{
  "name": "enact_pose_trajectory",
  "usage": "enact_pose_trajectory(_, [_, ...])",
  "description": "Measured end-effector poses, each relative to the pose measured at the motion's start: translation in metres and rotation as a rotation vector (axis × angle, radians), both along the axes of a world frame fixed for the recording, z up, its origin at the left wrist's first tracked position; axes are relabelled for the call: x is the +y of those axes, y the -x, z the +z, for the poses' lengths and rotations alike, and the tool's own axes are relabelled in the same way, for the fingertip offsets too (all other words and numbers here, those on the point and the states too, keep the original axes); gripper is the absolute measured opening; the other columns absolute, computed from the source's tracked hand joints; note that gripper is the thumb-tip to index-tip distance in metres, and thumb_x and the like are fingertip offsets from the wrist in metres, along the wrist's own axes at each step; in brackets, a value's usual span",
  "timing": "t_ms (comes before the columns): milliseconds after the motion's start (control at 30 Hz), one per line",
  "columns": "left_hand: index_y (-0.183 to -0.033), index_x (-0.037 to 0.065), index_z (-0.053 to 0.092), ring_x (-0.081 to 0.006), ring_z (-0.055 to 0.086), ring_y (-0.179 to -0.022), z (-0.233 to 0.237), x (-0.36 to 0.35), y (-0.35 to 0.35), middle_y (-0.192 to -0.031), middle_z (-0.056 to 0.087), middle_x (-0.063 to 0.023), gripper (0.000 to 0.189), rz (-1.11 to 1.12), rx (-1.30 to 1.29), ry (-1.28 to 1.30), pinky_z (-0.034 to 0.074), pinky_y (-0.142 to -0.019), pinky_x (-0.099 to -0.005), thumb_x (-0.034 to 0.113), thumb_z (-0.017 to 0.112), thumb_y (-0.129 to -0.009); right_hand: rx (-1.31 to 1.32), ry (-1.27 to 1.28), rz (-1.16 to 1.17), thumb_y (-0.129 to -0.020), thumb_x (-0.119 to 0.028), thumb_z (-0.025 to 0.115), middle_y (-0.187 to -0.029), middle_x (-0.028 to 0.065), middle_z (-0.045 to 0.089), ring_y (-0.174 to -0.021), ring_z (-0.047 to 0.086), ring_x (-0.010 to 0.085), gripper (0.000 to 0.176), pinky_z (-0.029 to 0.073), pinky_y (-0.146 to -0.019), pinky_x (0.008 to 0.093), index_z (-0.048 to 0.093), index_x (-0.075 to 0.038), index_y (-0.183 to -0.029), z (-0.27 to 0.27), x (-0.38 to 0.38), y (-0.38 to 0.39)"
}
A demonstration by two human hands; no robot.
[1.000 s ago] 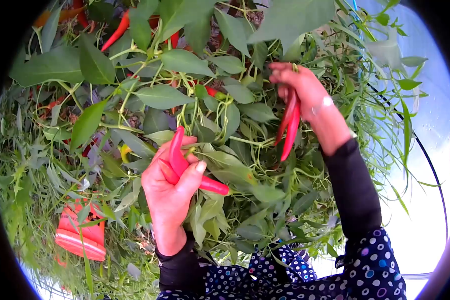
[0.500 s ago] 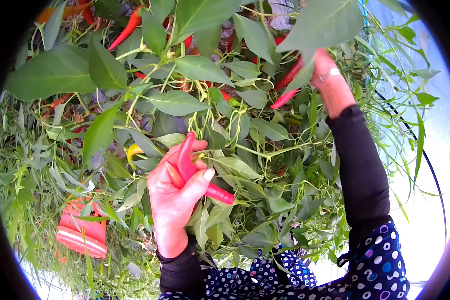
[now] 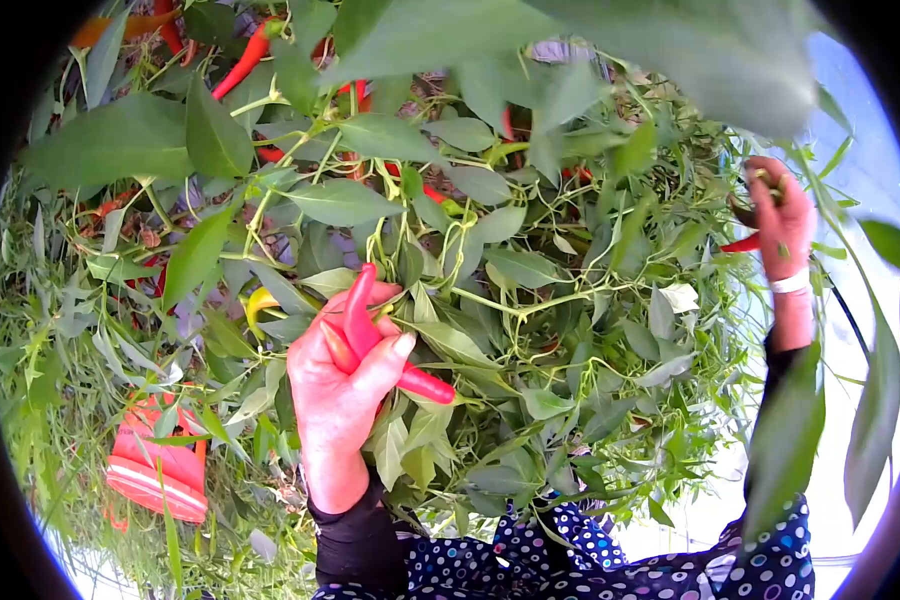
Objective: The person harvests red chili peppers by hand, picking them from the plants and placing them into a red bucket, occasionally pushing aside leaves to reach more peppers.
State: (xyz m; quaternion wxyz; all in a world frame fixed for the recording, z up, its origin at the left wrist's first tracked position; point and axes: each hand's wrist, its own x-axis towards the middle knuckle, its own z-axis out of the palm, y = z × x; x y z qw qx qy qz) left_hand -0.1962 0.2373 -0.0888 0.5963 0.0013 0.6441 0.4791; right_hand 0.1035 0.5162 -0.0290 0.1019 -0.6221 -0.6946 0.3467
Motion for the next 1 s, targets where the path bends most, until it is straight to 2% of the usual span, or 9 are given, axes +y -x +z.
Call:
enact_pose_trajectory(67, [-0.087, -0.003, 0.06, -0.0075, 0.054, -0.076, 0.001, 0.001, 0.001, -0.1, 0.061, -0.0084, 0.02, 0.008, -0.023, 0.027, 0.046, -0.067, -0.0232, 0.0, 0.07, -0.07, -0.265, -0.052, -0.214, -0.084, -0.009, 0.06, -0.086, 0.0019, 0.061, -0.072, 0.055, 0.0067, 0.023, 0.045, -0.057, 0.0198, 0.061, -0.004, -0.106, 0.033, 0.021, -0.008])
enact_pose_trajectory(133, [-0.085, -0.003, 0.06, -0.0085, 0.055, -0.077, 0.0, 0.002, -0.001, -0.099, 0.06, -0.0092, 0.018, 0.023, -0.007, 0.014, 0.046, -0.068, -0.0239, -0.001, 0.069, -0.07, 0.242, 0.1, -0.063, -0.088, -0.016, 0.053, -0.085, 0.0048, 0.062, -0.073, 0.056, 0.0103, 0.022, 0.044, -0.06, 0.022, 0.06, -0.002, -0.104, 0.054, 0.032, -0.028])
enact_pose_trajectory(200, [-0.084, -0.003, 0.06, -0.0095, 0.055, -0.078, -0.001, 0.002, -0.004, -0.098, 0.06, -0.01, 0.017, 0.031, 0.004, -0.003, 0.046, -0.069, -0.0247, -0.001, 0.069, -0.069, -0.161, 0.13, 0.208, -0.085, -0.015, 0.051, -0.085, 0.0066, 0.06, -0.071, 0.056, 0.0113, 0.026, 0.044, -0.061, 0.0237, 0.056, 0.001, -0.105, 0.066, 0.002, 0.04])
enact_pose_trajectory(333, [-0.077, -0.003, 0.058, -0.0144, 0.057, -0.084, -0.002, 0.005, -0.003, -0.098, 0.06, -0.014, 0.014, 0.051, 0.009, -0.035, 0.047, -0.07, -0.0271, -0.001, 0.069, -0.069, 0.385, 0.871, -0.045, -0.08, -0.01, 0.053, -0.08, 0.0066, 0.057, -0.065, 0.053, 0.0128, 0.019, 0.044, -0.058, 0.0261, 0.053, 0.003, -0.094, -0.016, -0.034, 0.127])
enact_pose_trajectory(467, [-0.078, -0.003, 0.059, -0.0143, 0.057, -0.085, -0.004, -0.003, -0.001, -0.1, 0.06, -0.0141, 0.015, 0.048, -0.017, -0.001, 0.047, -0.071, -0.0268, -0.001, 0.069, -0.067, 0.377, 0.606, -0.245, -0.079, -0.003, 0.057, -0.08, 0.0093, 0.059, -0.062, 0.057, 0.0181, 0.012, 0.051, -0.057, 0.0293, 0.054, 0.001, -0.091, -0.132, -0.032, 0.139])
enact_pose_trajectory(733, [-0.09, -0.001, 0.063, -0.0106, 0.057, -0.082, -0.002, -0.009, 0.01, -0.101, 0.061, -0.0083, 0.023, 0.023, -0.059, -0.025, 0.047, -0.071, -0.0244, -0.004, 0.068, -0.068, 0.76, 0.591, -0.664, -0.076, -0.001, 0.058, -0.078, 0.0172, 0.058, -0.067, 0.059, 0.0263, 0.009, 0.05, -0.059, 0.0364, 0.053, 0.003, -0.082, -0.132, 0.013, 0.147])
enact_pose_trajectory(800, [-0.092, -0.001, 0.063, -0.0103, 0.057, -0.081, -0.001, -0.008, 0.01, -0.101, 0.061, -0.0087, 0.025, 0.02, -0.105, -0.019, 0.047, -0.07, -0.024, -0.003, 0.068, -0.068, 0.846, 0.868, -0.425, -0.078, -0.003, 0.057, -0.078, 0.0149, 0.058, -0.07, 0.059, 0.0223, 0.011, 0.05, -0.058, 0.0337, 0.053, 0.005, -0.085, -0.12, 0.033, 0.131])
enact_pose_trajectory(900, [-0.091, -0.001, 0.062, -0.0102, 0.057, -0.08, 0.0, -0.009, 0.01, -0.102, 0.061, -0.0089, 0.024, 0.026, -0.118, -0.014, 0.047, -0.07, -0.024, -0.003, 0.068, -0.068, 0.45, 0.616, -0.427, -0.082, -0.007, 0.054, -0.08, 0.0121, 0.06, -0.069, 0.059, 0.0185, 0.014, 0.05, -0.058, 0.0307, 0.055, 0.004, -0.091, -0.124, 0.039, 0.134])
enact_pose_trajectory(1000, [-0.091, -0.002, 0.062, -0.0099, 0.057, -0.08, -0.002, -0.01, 0.01, -0.102, 0.061, -0.0087, 0.023, 0.02, -0.102, -0.012, 0.047, -0.069, -0.024, -0.003, 0.068, -0.068, -0.107, -0.051, 0.62, -0.086, -0.021, 0.051, -0.083, 0.0089, 0.063, -0.066, 0.059, 0.0182, 0.024, 0.049, -0.058, 0.0313, 0.058, -0.003, -0.099, -0.21, 0.082, 0.05])
